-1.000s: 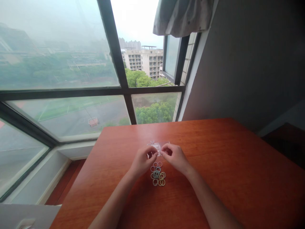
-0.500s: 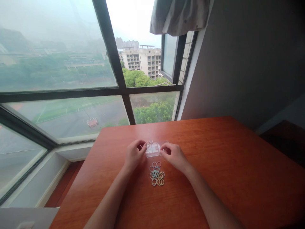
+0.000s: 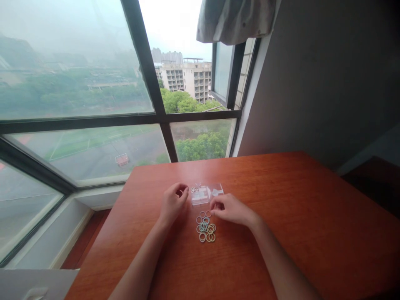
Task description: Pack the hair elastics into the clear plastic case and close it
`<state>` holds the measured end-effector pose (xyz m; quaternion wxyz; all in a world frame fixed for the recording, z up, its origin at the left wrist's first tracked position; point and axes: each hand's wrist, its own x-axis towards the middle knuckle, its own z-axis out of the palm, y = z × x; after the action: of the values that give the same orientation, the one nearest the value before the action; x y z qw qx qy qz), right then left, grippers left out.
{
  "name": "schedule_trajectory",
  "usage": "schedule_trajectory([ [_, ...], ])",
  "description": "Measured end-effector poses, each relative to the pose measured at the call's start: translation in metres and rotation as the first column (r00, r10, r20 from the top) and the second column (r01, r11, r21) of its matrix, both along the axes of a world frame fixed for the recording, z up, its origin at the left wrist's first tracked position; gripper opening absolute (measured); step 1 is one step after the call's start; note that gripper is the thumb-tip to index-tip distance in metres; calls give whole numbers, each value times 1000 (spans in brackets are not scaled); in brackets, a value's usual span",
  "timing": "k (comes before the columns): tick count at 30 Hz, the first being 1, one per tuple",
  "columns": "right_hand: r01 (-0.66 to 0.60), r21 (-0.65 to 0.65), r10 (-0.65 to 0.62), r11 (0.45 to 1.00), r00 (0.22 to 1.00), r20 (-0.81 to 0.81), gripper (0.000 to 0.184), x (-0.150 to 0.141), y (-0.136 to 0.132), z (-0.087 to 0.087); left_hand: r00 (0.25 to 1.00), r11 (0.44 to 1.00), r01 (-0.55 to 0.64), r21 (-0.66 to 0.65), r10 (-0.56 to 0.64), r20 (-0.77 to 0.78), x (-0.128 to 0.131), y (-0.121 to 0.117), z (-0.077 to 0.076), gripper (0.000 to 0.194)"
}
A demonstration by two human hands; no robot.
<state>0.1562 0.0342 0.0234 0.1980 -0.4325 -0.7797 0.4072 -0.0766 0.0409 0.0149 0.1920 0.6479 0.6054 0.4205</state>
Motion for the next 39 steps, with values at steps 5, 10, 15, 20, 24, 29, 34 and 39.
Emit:
schedule_trajectory([
  [5, -134, -100, 141, 986, 988, 63, 14, 1, -6, 0, 1000, 1000, 15, -1, -15, -25, 3, -4, 5, 14],
  [10, -177, -93, 188, 980, 974, 129, 15, 3, -6, -1, 998, 999, 40, 0, -40, -48, 3, -5, 7, 12],
  [15, -164, -58, 172, 985, 970, 174, 14, 2, -5, -2, 996, 998, 56, 4, -55, -64, 3, -7, 9, 9],
  [20, -157, -47, 163, 986, 973, 163, 16, 0, -6, -1, 996, 999, 54, 1, -54, -78, 5, -8, 10, 9],
  [24, -151, -48, 157, 987, 975, 159, 21, 3, -5, -1, 995, 998, 57, 10, -56, -86, 5, -9, 10, 9],
  [29, -129, -35, 133, 991, 975, 175, 23, 5, -3, -2, 993, 998, 66, 18, -64, -96, 5, -10, 10, 9],
  [34, -140, -47, 146, 989, 974, 171, 24, 6, -2, -3, 993, 997, 74, 16, -72, -91, 4, -9, 10, 9],
  [39, -169, -42, 173, 985, 971, 166, 24, 6, -2, 0, 992, 995, 99, 2, -98, -75, 4, -8, 7, 14],
])
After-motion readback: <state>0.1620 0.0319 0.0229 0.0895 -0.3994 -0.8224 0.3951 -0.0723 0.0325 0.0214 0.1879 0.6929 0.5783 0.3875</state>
